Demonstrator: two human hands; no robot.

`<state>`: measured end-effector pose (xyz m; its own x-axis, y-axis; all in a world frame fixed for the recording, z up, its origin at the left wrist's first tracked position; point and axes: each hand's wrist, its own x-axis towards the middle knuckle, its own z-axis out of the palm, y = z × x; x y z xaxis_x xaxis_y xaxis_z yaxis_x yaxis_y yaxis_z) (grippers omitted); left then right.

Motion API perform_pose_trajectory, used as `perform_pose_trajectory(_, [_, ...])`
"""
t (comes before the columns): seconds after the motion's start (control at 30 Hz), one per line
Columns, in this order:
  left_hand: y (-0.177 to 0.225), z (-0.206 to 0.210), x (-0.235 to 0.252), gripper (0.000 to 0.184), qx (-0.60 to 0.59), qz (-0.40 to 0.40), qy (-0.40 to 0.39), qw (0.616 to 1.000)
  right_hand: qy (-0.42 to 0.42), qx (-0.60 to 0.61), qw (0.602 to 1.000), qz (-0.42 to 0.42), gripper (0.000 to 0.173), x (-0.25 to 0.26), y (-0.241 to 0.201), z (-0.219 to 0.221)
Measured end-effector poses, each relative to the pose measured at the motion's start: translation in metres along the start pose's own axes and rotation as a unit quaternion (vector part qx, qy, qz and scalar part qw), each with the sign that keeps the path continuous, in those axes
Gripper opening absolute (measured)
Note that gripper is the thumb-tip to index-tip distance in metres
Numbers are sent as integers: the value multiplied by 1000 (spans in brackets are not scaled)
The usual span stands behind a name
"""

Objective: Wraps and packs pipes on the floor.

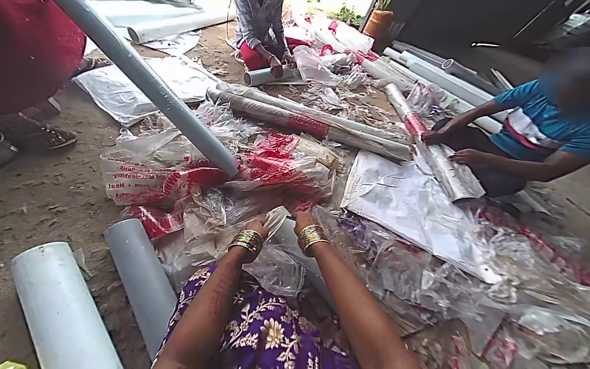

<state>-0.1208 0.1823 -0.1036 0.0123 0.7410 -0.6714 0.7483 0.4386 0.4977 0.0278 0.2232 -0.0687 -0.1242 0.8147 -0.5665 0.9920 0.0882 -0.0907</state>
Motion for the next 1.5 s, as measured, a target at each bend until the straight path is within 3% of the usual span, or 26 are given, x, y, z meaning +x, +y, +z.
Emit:
perform_pose_trajectory(0.43, [-1, 2, 9, 41, -10, 18, -12, 1000, -29, 11, 999, 6, 31, 10, -22, 8])
perform_pose_trajectory(0.8, [-8, 8, 17, 38, -44, 22, 5, 999, -41, 35, 999, -1, 36, -2, -18, 9])
perform_pose_trajectory(1.07, [-7, 7, 15, 36, -65, 13, 10, 998, -67, 18, 998, 0, 33, -27, 9, 57])
perform_pose_trajectory(1.4, [-10, 4, 5, 36, -67, 31, 61, 995, -142, -22, 988, 48, 31, -92, 92, 117])
perform_pose_trajectory(1.5, [-2, 2, 1, 38, -49, 30, 56, 997, -138, 5, 989, 59, 32, -101, 115, 112])
